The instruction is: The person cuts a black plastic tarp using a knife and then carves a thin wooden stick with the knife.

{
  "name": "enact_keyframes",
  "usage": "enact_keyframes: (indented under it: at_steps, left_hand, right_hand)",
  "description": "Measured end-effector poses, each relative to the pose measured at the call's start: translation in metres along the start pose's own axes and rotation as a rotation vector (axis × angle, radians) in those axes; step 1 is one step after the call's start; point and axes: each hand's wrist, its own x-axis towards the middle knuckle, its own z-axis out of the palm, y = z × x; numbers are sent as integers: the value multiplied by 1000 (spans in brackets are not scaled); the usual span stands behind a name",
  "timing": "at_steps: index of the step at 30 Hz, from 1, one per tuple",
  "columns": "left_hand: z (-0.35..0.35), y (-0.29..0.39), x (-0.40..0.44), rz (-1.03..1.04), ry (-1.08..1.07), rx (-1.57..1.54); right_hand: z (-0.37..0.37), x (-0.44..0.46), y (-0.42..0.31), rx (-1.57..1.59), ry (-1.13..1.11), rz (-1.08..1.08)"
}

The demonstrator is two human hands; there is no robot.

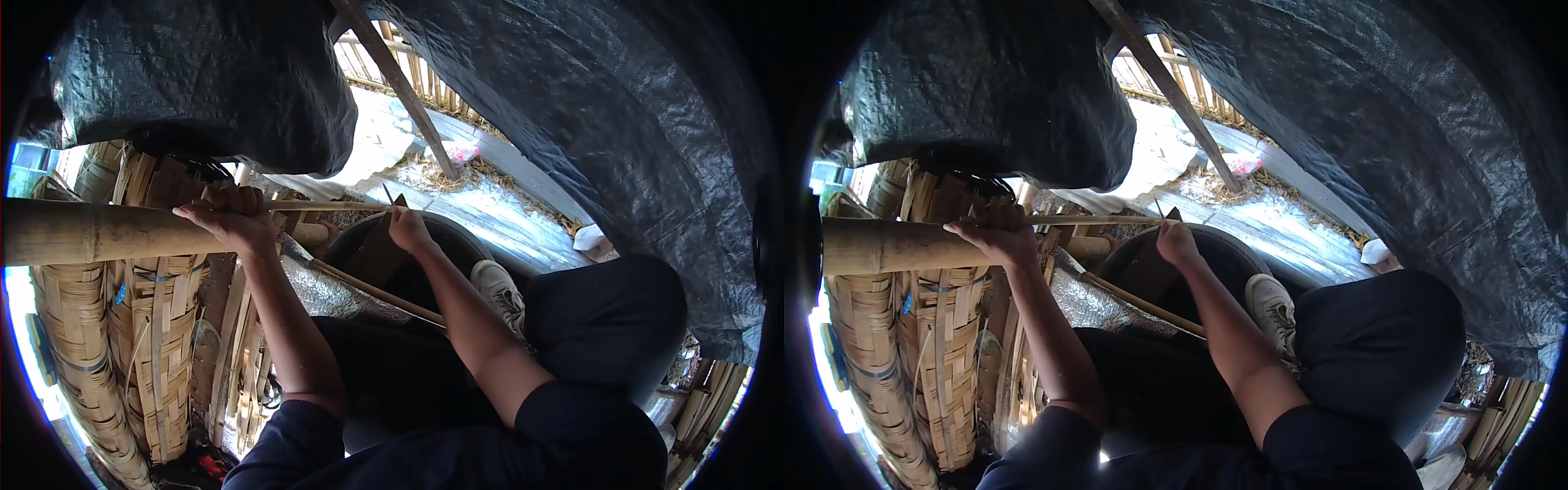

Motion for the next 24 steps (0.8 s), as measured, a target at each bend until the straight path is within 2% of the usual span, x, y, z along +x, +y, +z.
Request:
enact_keyframes:
  at_steps: [3,7,9,12,14,15,17,18,20,21,24]
  left_hand:
    - [8,-3,-2,-20,-103,-61]
    - [0,0,-1,-6,-29,-13]
    - [0,1,4,22,10,22]
    - [1,-2,4,8,-14,-5]
    - [1,-5,5,-25,-158,-87]
    - [3,-6,5,-22,-155,-89]
    - [8,-4,3,-17,-118,-31]
    - [5,-3,2,-23,-120,-23]
    - [2,0,4,8,14,33]
    - [4,1,3,12,10,31]
    - [11,-2,2,-57,15,-59]
  right_hand:
    - [-32,-30,-88,-133,-105,-72]
    - [5,-29,-57,-52,20,-66]
    - [8,-8,-8,-75,57,106]
    - [1,3,-3,-62,15,-26]
    - [-22,-18,-66,-97,-23,-64]
    - [-28,-25,-91,-123,-66,-100]
    - [-21,-26,-93,-126,-57,-88]
    - [-17,-29,-91,-126,-42,-71]
    - [-6,-17,-25,-117,7,4]
    - [-1,-9,2,-116,61,68]
    - [2,0,20,-167,72,61]
